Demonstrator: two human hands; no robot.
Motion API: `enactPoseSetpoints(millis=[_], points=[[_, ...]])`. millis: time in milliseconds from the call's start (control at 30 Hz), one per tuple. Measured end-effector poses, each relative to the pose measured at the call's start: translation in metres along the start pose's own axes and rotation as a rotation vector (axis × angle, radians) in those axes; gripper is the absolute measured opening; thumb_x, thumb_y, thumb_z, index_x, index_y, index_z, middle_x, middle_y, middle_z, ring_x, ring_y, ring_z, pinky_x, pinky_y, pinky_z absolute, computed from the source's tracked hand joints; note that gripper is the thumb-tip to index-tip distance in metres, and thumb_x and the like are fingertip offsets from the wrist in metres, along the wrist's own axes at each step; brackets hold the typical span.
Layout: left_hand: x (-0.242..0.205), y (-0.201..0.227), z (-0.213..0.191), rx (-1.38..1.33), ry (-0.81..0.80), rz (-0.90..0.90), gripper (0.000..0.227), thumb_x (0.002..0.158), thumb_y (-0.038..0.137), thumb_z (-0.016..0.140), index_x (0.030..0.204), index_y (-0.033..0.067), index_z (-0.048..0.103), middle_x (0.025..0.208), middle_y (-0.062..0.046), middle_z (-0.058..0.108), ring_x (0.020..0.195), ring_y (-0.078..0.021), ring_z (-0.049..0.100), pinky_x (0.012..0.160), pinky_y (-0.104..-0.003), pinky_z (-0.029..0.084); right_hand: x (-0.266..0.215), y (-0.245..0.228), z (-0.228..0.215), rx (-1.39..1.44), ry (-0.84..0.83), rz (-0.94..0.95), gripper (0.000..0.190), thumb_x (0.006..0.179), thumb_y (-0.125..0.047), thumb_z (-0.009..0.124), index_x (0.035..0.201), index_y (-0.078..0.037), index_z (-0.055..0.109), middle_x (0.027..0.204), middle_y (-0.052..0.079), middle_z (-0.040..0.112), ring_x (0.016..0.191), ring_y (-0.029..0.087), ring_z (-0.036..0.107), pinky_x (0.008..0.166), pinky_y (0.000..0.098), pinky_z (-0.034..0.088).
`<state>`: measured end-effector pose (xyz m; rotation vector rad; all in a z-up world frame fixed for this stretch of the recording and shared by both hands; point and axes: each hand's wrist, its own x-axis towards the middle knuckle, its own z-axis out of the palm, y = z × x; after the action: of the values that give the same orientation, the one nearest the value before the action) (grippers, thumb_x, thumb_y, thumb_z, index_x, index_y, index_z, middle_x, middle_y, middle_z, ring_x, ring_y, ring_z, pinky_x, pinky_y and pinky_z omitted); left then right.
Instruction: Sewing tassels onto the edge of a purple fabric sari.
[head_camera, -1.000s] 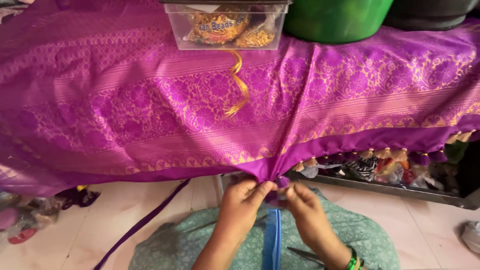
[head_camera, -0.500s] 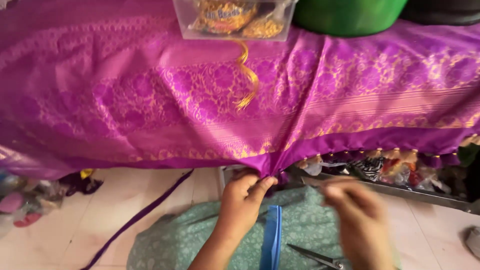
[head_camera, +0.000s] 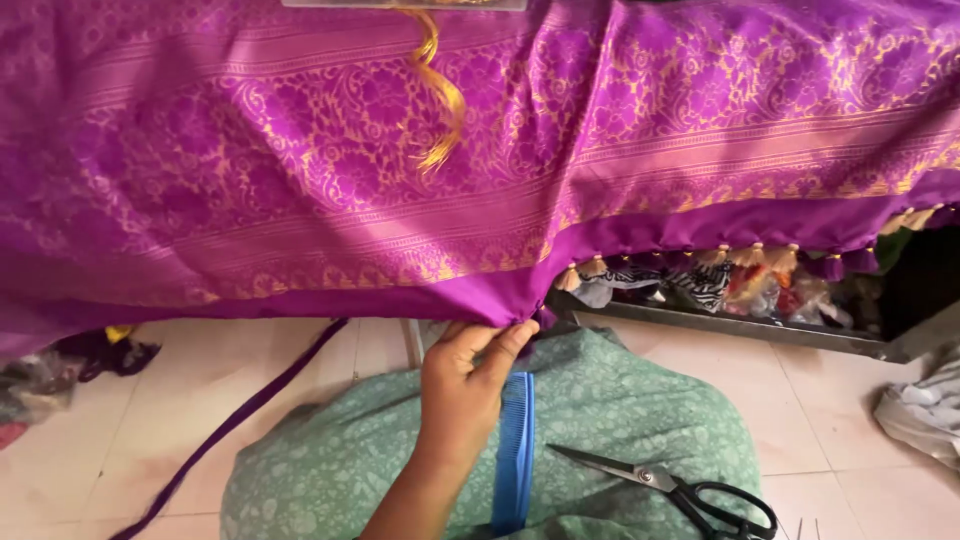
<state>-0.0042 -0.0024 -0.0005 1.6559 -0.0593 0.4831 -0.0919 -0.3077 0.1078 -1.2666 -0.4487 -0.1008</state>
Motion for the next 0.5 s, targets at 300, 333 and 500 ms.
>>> enactPoseSetpoints(millis=[300, 333, 500], points=[[-0.015, 0.009, 0.006, -0.174, 0.032, -0.102, 0.015, 0.091, 0.013, 0.076, 0.098, 0.0009, 0.080, 0.086, -0.004, 0.067, 0.071, -0.0108, 0.062, 0.063, -0.027, 0.049, 0.024, 0.089, 0.097, 0.053, -0.237, -0.056, 0.008, 0.098, -0.003, 0.074, 0.094, 0.003, 0.075, 0.083, 0.012, 0.075, 0.077, 0.019, 0.066, 0.072, 0.0318, 0.057], [-0.014, 0.014, 0.006, -0.177, 0.042, -0.095, 0.015, 0.091, 0.013, 0.076, 0.098, 0.0009, 0.080, 0.086, -0.004, 0.067, 0.071, -0.0108, 0.062, 0.063, -0.027, 0.049, 0.029, 0.107, 0.096, 0.052, -0.248, -0.060, 0.008, 0.098, -0.003, 0.074, 0.094, 0.003, 0.075, 0.083, 0.012, 0.075, 0.077, 0.019, 0.066, 0.072, 0.0318, 0.057], [-0.023, -0.003, 0.014, -0.526, -0.007, -0.312, 0.017, 0.094, 0.013, 0.072, 0.102, 0.0001, 0.079, 0.087, -0.006, 0.069, 0.069, -0.0095, 0.067, 0.053, -0.025, 0.050, 0.034, 0.159, 0.091, -0.195, 0.160, 0.442, 0.014, 0.088, -0.008, 0.071, 0.094, 0.005, 0.072, 0.079, 0.006, 0.073, 0.071, 0.015, 0.063, 0.067, 0.0308, 0.051]])
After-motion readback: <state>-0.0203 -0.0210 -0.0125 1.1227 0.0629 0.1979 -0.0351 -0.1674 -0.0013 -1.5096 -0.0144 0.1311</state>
